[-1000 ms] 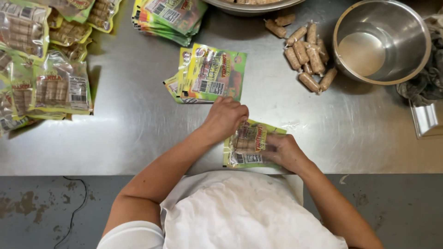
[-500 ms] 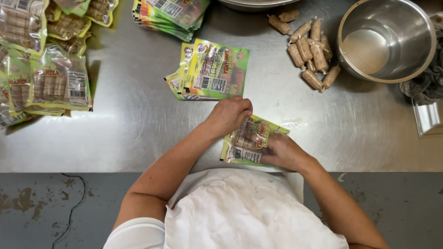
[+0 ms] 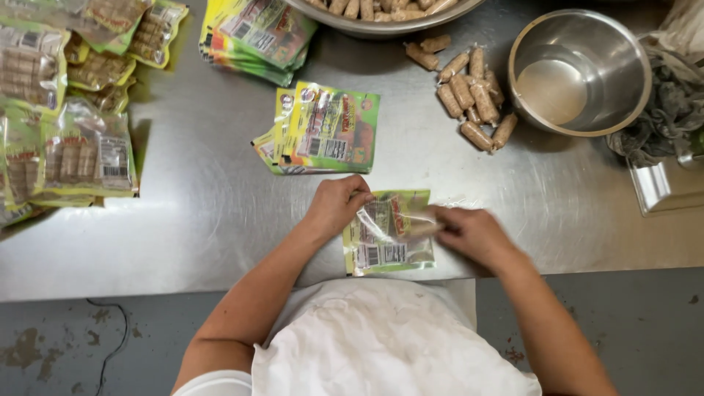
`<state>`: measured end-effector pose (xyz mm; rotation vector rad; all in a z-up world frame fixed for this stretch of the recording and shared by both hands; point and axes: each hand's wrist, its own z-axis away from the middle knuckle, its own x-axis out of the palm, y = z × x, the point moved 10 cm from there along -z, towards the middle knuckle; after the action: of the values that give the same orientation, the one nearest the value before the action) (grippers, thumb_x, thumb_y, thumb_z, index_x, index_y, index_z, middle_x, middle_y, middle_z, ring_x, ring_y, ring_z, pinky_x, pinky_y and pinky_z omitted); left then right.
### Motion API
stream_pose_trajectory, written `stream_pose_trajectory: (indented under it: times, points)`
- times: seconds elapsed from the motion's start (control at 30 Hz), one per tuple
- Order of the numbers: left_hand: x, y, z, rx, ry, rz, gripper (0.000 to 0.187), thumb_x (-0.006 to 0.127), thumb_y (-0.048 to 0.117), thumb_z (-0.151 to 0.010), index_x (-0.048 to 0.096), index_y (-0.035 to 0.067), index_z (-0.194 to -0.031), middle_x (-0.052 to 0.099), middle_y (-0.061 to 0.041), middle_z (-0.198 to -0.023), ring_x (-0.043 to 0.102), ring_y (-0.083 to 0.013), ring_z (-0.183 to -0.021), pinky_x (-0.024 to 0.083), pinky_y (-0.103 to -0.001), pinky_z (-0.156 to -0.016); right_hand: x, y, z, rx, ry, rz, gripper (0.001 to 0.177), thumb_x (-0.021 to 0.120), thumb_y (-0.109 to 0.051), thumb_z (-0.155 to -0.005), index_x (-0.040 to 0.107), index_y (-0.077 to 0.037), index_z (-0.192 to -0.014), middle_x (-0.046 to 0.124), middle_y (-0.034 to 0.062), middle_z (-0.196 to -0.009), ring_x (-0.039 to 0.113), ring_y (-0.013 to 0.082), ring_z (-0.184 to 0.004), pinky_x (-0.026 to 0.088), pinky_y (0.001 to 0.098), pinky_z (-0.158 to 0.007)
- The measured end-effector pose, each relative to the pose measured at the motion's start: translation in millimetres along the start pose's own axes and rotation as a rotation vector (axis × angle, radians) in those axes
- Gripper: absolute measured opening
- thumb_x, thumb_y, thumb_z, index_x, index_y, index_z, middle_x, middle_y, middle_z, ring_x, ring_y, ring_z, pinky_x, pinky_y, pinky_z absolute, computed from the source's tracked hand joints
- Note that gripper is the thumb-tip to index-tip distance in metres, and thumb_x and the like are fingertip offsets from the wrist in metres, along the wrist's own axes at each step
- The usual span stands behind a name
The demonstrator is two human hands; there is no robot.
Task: Packaging small sausage-like snacks into plastic bags on a production line.
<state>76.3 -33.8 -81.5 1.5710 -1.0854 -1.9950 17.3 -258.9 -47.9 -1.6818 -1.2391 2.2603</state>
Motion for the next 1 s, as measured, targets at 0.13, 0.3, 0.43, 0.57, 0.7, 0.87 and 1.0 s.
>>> stream_pose_trajectory:
  times: [0.13, 0.3, 0.43, 0.57, 0.7, 0.87, 1.0]
  points:
    - [-2, -2, 1, -0.021, 0.035, 0.059, 0.009, 0.077, 0.029, -0.091, 0.076, 0.021, -0.095, 0.079, -0.008, -0.082, 0.076, -0.0368, -0.086, 0.059, -0.045, -0.076, -35, 62, 34, 0.273, 0.345, 0.151, 0.061, 0.087, -0.031, -0.081, 0.069, -0.017, -0.137, 0.075, 0.0122, -0.086, 0.076, 0.0332, -0.086, 0.062, 0.0454, -0.080]
    - [-5, -4, 4, -0.021, 0.069, 0.122, 0.009, 0.079, 0.030, -0.090, 0.077, 0.022, -0.093, 0.079, -0.005, -0.080, 0.076, -0.0336, -0.083, 0.059, -0.041, -0.074, -6, 39, 30, 0.300, 0.507, -0.110, 0.018, 0.081, -0.030, -0.094, 0.080, -0.023, -0.110, 0.076, 0.0004, -0.083, 0.076, 0.0226, -0.085, 0.060, 0.0318, -0.076]
    - [-19, 3, 11, -0.069, 0.141, 0.330, 0.023, 0.086, 0.034, -0.083, 0.080, 0.022, -0.101, 0.079, -0.010, -0.088, 0.075, -0.0331, -0.090, 0.058, -0.041, -0.080, 48, 42, 9, 0.311, 0.431, -0.667, 0.025, 0.095, -0.013, -0.072, 0.082, -0.008, -0.093, 0.074, 0.0046, -0.073, 0.067, 0.0131, -0.071, 0.057, 0.0272, -0.068]
    - [9, -17, 34, -0.303, 0.137, 0.878, 0.011, 0.084, 0.020, -0.087, 0.078, 0.011, -0.085, 0.068, 0.005, -0.071, 0.059, -0.0075, -0.066, 0.049, -0.023, -0.065, 21, 7, -7, 0.145, 0.432, -0.841, 0.016, 0.095, -0.004, -0.070, 0.084, -0.005, -0.081, 0.084, 0.0128, -0.087, 0.076, 0.0176, -0.083, 0.061, 0.0325, -0.080]
    - [-8, 23, 21, -0.182, 0.090, 0.883, 0.013, 0.077, 0.014, -0.096, 0.080, 0.006, -0.087, 0.068, 0.002, -0.068, 0.057, -0.0092, -0.063, 0.048, -0.024, -0.066, 10, -18, -11, 0.015, 0.361, -0.702, 0.041, 0.099, -0.007, -0.067, 0.085, -0.009, -0.106, 0.086, 0.0082, -0.101, 0.077, 0.0147, -0.098, 0.059, 0.0331, -0.091]
    - [-26, 105, 12, 0.166, -0.108, 0.520, 0.019, 0.066, 0.017, -0.102, 0.079, 0.011, -0.090, 0.076, -0.009, -0.070, 0.061, -0.0125, -0.069, 0.055, -0.034, -0.072, 18, -101, -32, -0.417, 0.066, -0.775, 0.041, 0.095, -0.018, -0.078, 0.075, 0.001, -0.108, 0.077, 0.0192, -0.098, 0.075, 0.0291, -0.089, 0.060, 0.0420, -0.078]
    - [1, 109, 15, 0.349, -0.324, 0.086, 0.021, 0.059, 0.025, -0.103, 0.078, 0.017, -0.097, 0.080, 0.004, -0.088, 0.073, -0.0133, -0.080, 0.051, -0.028, -0.076, 94, -61, -29, -0.054, -0.241, -0.449, 0.037, 0.073, -0.036, -0.095, 0.058, -0.004, -0.104, 0.060, 0.0112, -0.097, 0.057, 0.0263, -0.088, 0.050, 0.0403, -0.082]
